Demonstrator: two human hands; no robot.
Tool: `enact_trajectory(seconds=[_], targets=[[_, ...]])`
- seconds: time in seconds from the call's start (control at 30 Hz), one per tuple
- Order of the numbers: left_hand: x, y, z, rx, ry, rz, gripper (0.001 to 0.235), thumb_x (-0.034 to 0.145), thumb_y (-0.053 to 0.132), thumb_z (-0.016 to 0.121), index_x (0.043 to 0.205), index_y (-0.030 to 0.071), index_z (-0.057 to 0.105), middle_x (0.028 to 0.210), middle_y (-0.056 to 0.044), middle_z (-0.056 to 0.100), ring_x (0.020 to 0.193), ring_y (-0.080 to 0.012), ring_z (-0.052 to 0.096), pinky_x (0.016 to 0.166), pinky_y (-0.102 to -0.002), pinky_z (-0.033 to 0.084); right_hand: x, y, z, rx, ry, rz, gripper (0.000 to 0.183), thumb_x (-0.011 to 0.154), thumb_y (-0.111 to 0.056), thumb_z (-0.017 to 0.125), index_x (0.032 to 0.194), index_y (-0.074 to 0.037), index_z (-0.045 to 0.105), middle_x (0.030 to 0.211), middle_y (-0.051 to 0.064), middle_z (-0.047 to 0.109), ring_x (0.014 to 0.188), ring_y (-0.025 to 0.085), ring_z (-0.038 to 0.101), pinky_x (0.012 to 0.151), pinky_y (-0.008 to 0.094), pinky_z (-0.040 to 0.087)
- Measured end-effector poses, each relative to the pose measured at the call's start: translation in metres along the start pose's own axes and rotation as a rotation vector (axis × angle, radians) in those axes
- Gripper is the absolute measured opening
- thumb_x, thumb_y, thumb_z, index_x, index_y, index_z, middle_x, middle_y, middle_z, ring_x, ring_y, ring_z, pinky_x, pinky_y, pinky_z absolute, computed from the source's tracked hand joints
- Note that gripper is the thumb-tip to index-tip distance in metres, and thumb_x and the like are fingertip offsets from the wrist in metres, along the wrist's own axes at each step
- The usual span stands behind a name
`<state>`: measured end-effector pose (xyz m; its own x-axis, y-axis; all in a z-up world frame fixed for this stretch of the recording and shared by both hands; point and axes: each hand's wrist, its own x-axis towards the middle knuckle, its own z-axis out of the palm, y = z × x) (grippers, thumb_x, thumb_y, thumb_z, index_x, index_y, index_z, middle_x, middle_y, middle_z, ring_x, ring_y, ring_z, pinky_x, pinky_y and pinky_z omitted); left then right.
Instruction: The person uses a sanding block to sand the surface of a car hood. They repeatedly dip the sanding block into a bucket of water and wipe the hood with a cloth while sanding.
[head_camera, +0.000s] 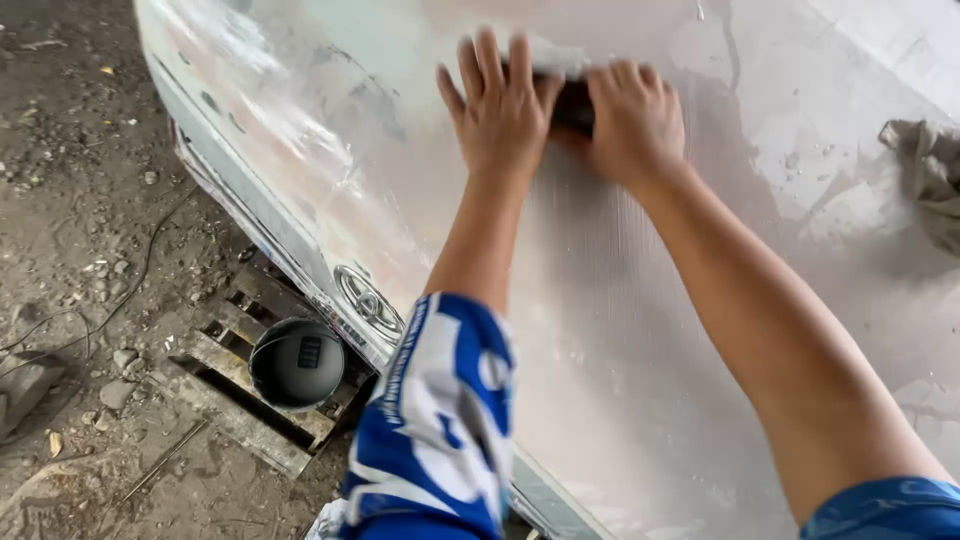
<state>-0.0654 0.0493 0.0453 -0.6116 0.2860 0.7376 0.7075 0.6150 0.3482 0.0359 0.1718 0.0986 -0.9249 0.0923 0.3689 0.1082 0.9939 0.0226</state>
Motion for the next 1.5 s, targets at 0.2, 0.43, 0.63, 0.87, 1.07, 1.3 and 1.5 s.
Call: enact_trajectory(seconds=[0.2,0.43,0.63,0.87,1.07,1.3,1.5], targets=[[-0.038,0.032,-0.029,-0.660,-0.145,-0.655,0.090,0.102,0.051,0.060,0.154,-0.012,0.023,0.161,-0.035,0.023,0.152,-0.0443,0.019,0.123,-0.050,0.021,-0.025,-0.020,0.017,-0.115,0.090,0.155,0.049,0.090,-0.043,0.072,0.122,-0.007,0.061,0.122,0.018,0.061,0.111,0.041,0.054,0.090,0.053,0.045],[-0.139,0.070,-0.070,-0.984,-0.340,-0.597,0.085,0.108,0.037,0.063,0.158,-0.013,0.017,0.157,-0.043,0.026,0.141,-0.0552,0.031,0.116,-0.055,0.035,-0.188,-0.057,-0.056,0.226,-0.165,0.069,0.081,0.075,-0.043,0.075,0.143,-0.005,0.051,0.135,0.022,0.057,0.120,0.039,0.052,0.101,0.053,0.041],[-0.128,0.096,-0.089,-0.074,-0.458,-0.175,0.088,0.094,0.036,0.068,0.156,-0.003,0.019,0.145,-0.032,0.037,0.122,-0.0471,0.048,0.090,-0.057,0.046,-0.196,0.130,-0.162,-0.052,-0.087,0.605,0.102,0.073,-0.068,0.080,0.158,-0.033,0.036,0.171,0.016,0.006,0.156,0.036,0.001,0.122,0.065,0.004],[-0.236,0.174,-0.123,0.019,-0.535,0.069,0.073,0.101,0.039,0.059,0.156,0.001,0.029,0.135,-0.036,0.047,0.108,-0.0419,0.058,0.085,-0.051,0.055,-0.203,0.236,-0.078,0.046,0.066,0.512,0.036,0.099,-0.043,0.083,0.113,-0.013,0.071,0.131,0.012,0.069,0.134,0.032,0.058,0.112,0.052,0.049],[-0.131,0.141,-0.081,0.129,-0.571,0.015,0.074,0.099,0.038,0.060,0.158,0.006,0.030,0.139,-0.023,0.050,0.112,-0.0414,0.057,0.085,-0.055,0.052,-0.113,0.063,-0.095,0.469,0.071,0.157,0.018,0.081,-0.020,0.082,0.092,-0.011,0.071,0.096,0.009,0.070,0.085,0.025,0.068,0.071,0.041,0.056],[-0.140,0.120,-0.051,0.348,-0.326,0.036,0.075,0.104,0.039,0.059,0.159,0.005,0.022,0.143,-0.028,0.046,0.118,-0.0473,0.054,0.092,-0.055,0.050,-0.066,0.075,-0.046,0.403,0.025,0.121,0.007,0.096,-0.019,0.067,0.101,-0.014,0.065,0.099,0.009,0.068,0.076,0.021,0.063,0.059,0.036,0.053],[-0.130,0.105,-0.067,0.174,-0.819,-0.020,0.080,0.101,0.048,0.056,0.162,0.012,0.019,0.151,-0.031,0.038,0.129,-0.0530,0.048,0.104,-0.066,0.045,-0.161,0.302,-0.069,-0.197,0.331,0.096,0.018,0.097,-0.022,0.074,0.093,-0.013,0.058,0.103,0.008,0.057,0.100,0.025,0.052,0.077,0.040,0.044]])
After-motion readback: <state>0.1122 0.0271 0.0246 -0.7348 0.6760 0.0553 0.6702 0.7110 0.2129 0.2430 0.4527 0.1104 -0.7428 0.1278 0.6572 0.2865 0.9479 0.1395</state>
